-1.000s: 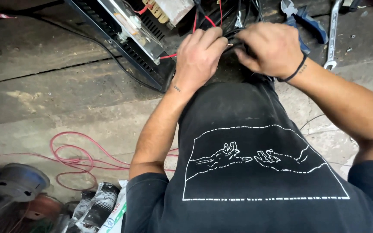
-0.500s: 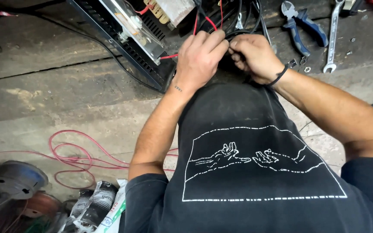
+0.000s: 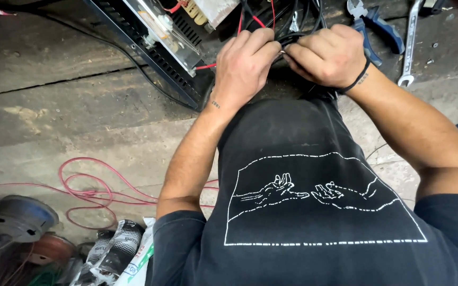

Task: Repairing and inspecting an electronic device, involving adjusting terminal screws with a screwdriver and measuring components with a micrometer.

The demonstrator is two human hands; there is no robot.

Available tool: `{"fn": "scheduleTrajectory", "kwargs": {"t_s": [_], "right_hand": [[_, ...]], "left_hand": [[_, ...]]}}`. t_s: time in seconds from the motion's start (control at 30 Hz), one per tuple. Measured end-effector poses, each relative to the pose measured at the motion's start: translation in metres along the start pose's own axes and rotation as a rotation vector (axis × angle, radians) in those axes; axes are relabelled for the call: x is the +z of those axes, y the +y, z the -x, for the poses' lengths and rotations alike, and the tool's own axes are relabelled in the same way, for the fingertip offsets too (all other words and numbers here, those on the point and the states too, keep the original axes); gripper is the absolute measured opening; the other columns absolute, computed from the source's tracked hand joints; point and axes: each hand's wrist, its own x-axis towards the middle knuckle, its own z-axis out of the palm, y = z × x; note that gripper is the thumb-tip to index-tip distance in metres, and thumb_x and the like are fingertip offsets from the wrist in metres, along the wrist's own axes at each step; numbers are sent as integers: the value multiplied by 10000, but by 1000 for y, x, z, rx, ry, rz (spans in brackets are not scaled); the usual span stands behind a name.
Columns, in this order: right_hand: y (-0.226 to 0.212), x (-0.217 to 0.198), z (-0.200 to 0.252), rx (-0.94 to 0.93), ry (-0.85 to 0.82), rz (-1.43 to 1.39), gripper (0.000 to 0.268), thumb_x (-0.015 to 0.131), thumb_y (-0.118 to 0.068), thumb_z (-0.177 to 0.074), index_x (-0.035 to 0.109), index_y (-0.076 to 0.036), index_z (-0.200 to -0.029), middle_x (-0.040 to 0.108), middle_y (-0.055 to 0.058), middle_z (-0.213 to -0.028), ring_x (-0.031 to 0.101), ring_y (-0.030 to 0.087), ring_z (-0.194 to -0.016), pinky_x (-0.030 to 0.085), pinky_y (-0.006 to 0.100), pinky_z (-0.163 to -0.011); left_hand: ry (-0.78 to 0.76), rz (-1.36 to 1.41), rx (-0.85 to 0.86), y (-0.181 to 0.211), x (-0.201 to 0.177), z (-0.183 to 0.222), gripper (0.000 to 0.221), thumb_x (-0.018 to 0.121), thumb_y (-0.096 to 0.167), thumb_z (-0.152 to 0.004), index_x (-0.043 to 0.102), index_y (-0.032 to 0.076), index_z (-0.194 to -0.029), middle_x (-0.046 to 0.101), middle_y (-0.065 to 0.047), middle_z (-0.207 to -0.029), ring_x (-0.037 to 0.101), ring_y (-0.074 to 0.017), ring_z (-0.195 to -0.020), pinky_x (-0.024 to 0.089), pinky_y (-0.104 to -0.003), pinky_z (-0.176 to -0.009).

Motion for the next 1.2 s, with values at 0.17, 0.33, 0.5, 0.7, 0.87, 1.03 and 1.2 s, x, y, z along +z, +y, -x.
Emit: {"fn": "scheduleTrajectory", "kwargs": {"t_s": [0.17, 0.33, 0.5, 0.7, 0.87, 1.03, 1.2], "right_hand": [[-23, 21, 9, 563, -119, -641, 187, 665, -162, -1091, 702, -7, -993, 661, 122, -864, 624, 300, -761, 443, 413, -679], [-39, 27, -9, 1739, -197, -1757, 169, 577, -171, -948, 589, -84, -803, 529, 16, -680, 432, 50, -524, 274, 150, -412], [-32, 17, 5, 1492, -269, -1475, 302, 520, -310, -1031, 659, -78, -896, 595, 42, -635, 498, 84, -459, 287, 174, -400], [-18, 2, 6, 220, -31, -120, 195, 723, -266, -1105, 759, -78, -1139, 758, 57, -999, 725, 210, -842, 525, 324, -691], [-12, 2, -3, 114, -66, -59, 177, 666, -276, -1111, 747, -156, -1009, 718, -12, -949, 633, 174, -727, 447, 283, -631], [-33, 29, 13, 634, -187, -614, 168, 665, -160, -1045, 675, -78, -899, 565, 30, -740, 518, 182, -682, 377, 357, -596], [-43, 31, -6, 1823, -166, -1713, 104, 529, -116, -857, 546, -125, -755, 535, -2, -712, 434, 43, -523, 191, 168, -371]], "left_hand": [[3, 24, 3, -2, 1, 2, 104, 585, 185, -1023, 664, 117, -1027, 646, -13, -1118, 576, -281, -812, 480, -417, -676], [35, -38, 52, -4, 0, 5, 42, 603, 104, -973, 643, 100, -986, 644, -9, -1093, 543, -268, -785, 454, -394, -629], [14, 15, 19, -3, 0, 5, 57, 591, 138, -981, 642, 123, -1002, 633, -4, -1116, 544, -279, -806, 467, -414, -653], [23, 44, -7, -2, 1, 3, 103, 596, 175, -1037, 654, 106, -988, 629, -10, -1080, 556, -262, -785, 488, -400, -631], [-2, 47, -2, -3, -1, 3, 91, 585, 147, -1007, 658, 97, -984, 635, -22, -1077, 556, -272, -793, 482, -405, -655], [-46, -3, 7, -4, 1, 6, 71, 603, 175, -983, 642, 116, -991, 627, -5, -1092, 546, -270, -813, 464, -414, -648], [-49, -75, 29, -2, 2, 9, 54, 613, 168, -950, 638, 125, -972, 625, 4, -1082, 544, -265, -801, 446, -402, -624]]}}
